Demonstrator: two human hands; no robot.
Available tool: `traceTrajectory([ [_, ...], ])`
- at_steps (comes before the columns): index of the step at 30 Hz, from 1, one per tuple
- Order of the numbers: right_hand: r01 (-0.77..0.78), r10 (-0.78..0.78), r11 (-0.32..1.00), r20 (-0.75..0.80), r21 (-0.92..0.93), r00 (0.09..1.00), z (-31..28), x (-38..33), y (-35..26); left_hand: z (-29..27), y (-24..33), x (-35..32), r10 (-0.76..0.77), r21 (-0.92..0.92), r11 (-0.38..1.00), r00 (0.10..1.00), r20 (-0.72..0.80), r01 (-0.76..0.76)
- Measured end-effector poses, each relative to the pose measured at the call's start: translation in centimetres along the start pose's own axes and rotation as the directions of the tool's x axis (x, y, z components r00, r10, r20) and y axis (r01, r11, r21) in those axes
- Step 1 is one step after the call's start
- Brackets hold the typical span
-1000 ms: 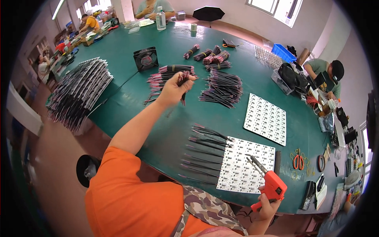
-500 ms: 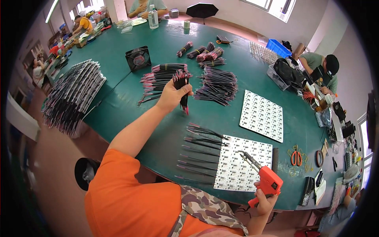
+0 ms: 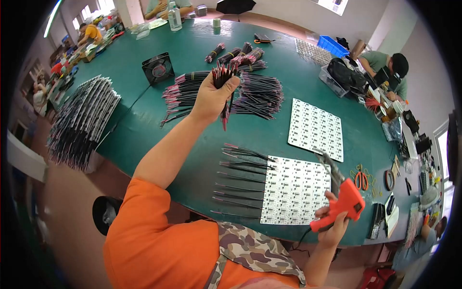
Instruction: The person solders small black wires onto an LED PCB array at an assembly station. This is done using a soldering iron and solder wire.
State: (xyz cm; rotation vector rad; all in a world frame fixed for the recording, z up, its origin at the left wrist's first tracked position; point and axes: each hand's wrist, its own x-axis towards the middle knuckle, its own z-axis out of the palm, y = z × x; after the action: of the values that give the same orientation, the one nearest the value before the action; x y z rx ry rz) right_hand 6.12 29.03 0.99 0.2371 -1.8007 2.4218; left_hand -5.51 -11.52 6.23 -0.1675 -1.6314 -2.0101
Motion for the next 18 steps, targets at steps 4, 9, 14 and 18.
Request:
traceTrajectory([
  [4, 0.006, 0.007, 0.985, -0.073, 0.174, 0.997, 0.9, 2.4, -1.0, 3.7, 1.3, -0.7, -0.134, -0.336, 0.931, 0.989, 0.06, 0.146],
  [9, 0.141, -0.147, 0.987, -0.077, -0.079, 0.986, 6.4, 5.7, -3.1, 8.3, 2.2, -1.9, -0.112, -0.356, 0.914, 0.966, 0.234, 0.192],
  [14, 0.349, -0.367, 0.876, 0.011, -0.333, 0.93, 10.1, 7.8, -1.0, 12.6, 2.2, -3.9, -0.119, -0.389, 0.891, 0.949, 0.292, 0.232],
  [18, 0.318, -0.359, 0.812, 0.012, -0.489, 0.933, 10.9, 7.2, -0.7, 14.3, 2.4, -5.3, -0.143, -0.395, 0.883, 0.946, 0.29, 0.255],
])
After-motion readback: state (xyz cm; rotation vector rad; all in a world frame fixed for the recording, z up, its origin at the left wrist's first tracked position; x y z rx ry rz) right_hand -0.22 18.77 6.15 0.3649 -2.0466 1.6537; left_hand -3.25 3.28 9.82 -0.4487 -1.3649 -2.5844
